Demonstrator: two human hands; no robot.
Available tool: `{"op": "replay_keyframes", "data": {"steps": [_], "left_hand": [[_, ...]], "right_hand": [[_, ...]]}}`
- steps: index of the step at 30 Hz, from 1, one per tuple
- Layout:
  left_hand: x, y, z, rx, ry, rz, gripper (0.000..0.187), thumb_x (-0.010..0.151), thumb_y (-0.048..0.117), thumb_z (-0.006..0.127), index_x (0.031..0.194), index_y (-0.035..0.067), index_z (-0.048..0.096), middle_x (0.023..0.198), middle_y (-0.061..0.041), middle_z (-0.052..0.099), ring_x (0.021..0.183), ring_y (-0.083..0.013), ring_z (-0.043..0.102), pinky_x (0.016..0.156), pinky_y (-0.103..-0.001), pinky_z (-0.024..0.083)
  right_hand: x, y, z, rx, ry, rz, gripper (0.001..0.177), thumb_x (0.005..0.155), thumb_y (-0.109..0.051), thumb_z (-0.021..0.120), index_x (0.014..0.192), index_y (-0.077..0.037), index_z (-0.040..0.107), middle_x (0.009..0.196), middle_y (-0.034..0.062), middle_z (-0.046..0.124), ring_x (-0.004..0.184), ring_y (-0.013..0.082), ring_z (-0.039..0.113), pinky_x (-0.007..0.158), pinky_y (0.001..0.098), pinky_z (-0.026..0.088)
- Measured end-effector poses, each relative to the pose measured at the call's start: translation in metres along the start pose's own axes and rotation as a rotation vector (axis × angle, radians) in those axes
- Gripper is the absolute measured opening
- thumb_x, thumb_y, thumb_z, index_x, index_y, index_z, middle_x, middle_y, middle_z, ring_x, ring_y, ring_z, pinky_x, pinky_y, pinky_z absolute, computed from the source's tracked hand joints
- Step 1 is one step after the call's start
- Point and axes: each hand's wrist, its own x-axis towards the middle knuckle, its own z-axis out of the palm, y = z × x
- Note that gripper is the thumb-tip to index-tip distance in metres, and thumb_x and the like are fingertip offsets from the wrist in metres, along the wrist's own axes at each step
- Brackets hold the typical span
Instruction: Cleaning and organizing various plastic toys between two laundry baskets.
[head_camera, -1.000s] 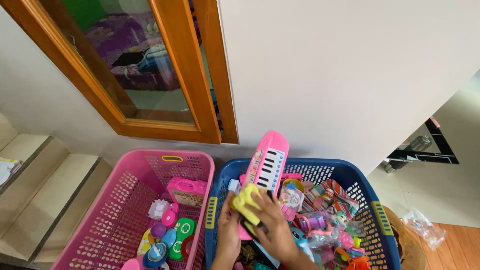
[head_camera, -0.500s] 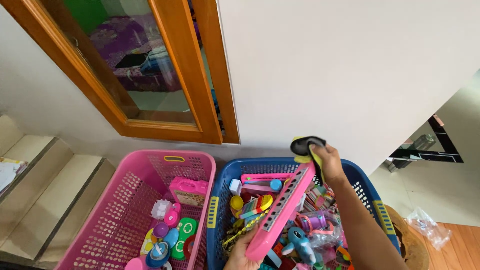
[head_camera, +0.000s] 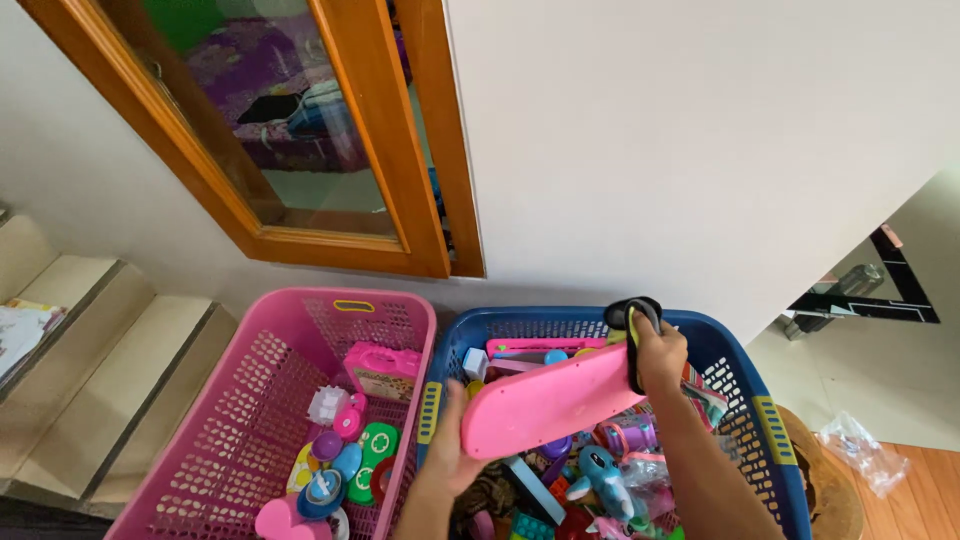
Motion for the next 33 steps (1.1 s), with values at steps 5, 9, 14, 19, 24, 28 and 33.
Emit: {"op": "replay_keyframes", "data": {"steps": [5,9,14,19,24,28,33], "left_hand": [[0.016,-0.019,-0.03,0.56,-0.085,0.161,0.054,0.089,0.026,0.074,0.136,0.003,0.062,0.123,-0.012,0.072,0.11,-0.0237,0.072,0.096,-0.044,0.059],[0.002,-0.016,0.012,0.375,-0.062,0.178,0.053,0.091,0.037,0.06,0.133,0.005,0.058,0.114,-0.01,0.073,0.095,-0.0238,0.074,0.074,-0.047,0.062],[0.014,-0.026,0.005,0.25,0.048,0.286,0.053,0.1,0.036,0.055,0.143,0.005,0.055,0.123,-0.01,0.069,0.107,-0.02,0.07,0.086,-0.038,0.058],[-0.002,-0.023,0.009,0.19,-0.038,0.407,0.054,0.099,0.036,0.052,0.144,0.005,0.052,0.132,-0.009,0.067,0.119,-0.0205,0.067,0.099,-0.037,0.057],[-0.003,-0.022,0.0,0.216,-0.026,0.42,0.057,0.1,0.035,0.054,0.141,-0.003,0.054,0.131,-0.015,0.067,0.118,-0.0232,0.067,0.099,-0.04,0.055],[0.021,-0.028,-0.022,0.207,-0.01,0.469,0.056,0.099,0.036,0.054,0.14,-0.002,0.055,0.132,-0.012,0.068,0.118,-0.0211,0.068,0.1,-0.038,0.055],[-0.002,-0.018,0.005,0.087,0.026,0.471,0.053,0.098,0.036,0.055,0.14,0.004,0.055,0.131,-0.007,0.068,0.118,-0.0163,0.067,0.099,-0.032,0.053]], "right_hand": [[-0.025,-0.01,0.001,-0.204,-0.058,0.047,0.045,0.095,-0.04,0.066,0.118,-0.002,0.071,0.094,0.0238,0.072,0.084,0.0327,0.069,0.082,0.0446,0.051],[-0.09,-0.019,0.03,-0.348,-0.633,-0.309,0.042,0.101,-0.027,0.055,0.139,-0.007,0.053,0.126,0.0152,0.066,0.124,0.0246,0.064,0.113,0.0327,0.048],[-0.185,-0.088,0.021,0.13,-0.677,-0.576,0.07,0.09,-0.019,0.067,0.15,-0.001,0.036,0.155,0.0223,0.038,0.146,0.0438,0.03,0.116,0.0534,0.025],[-0.092,-0.051,0.033,-0.805,-0.435,-0.753,0.052,0.097,-0.035,0.055,0.143,-0.011,0.046,0.163,0.0159,0.031,0.154,0.0398,0.023,0.123,0.0662,0.012],[-0.048,-0.048,0.022,-0.497,-0.351,-0.5,0.067,0.09,-0.016,0.057,0.153,-0.002,0.041,0.155,0.0205,0.046,0.14,0.0441,0.045,0.127,0.0564,0.025],[-0.162,-0.068,0.032,-0.066,-0.489,-0.91,0.075,0.084,-0.014,0.061,0.153,0.001,0.036,0.158,0.0254,0.039,0.148,0.0475,0.034,0.123,0.0556,0.022],[-0.172,-0.117,0.029,-0.236,-0.651,-0.912,0.062,0.084,-0.013,0.061,0.145,-0.006,0.054,0.159,0.023,0.043,0.146,0.0446,0.039,0.124,0.052,0.021]]}}
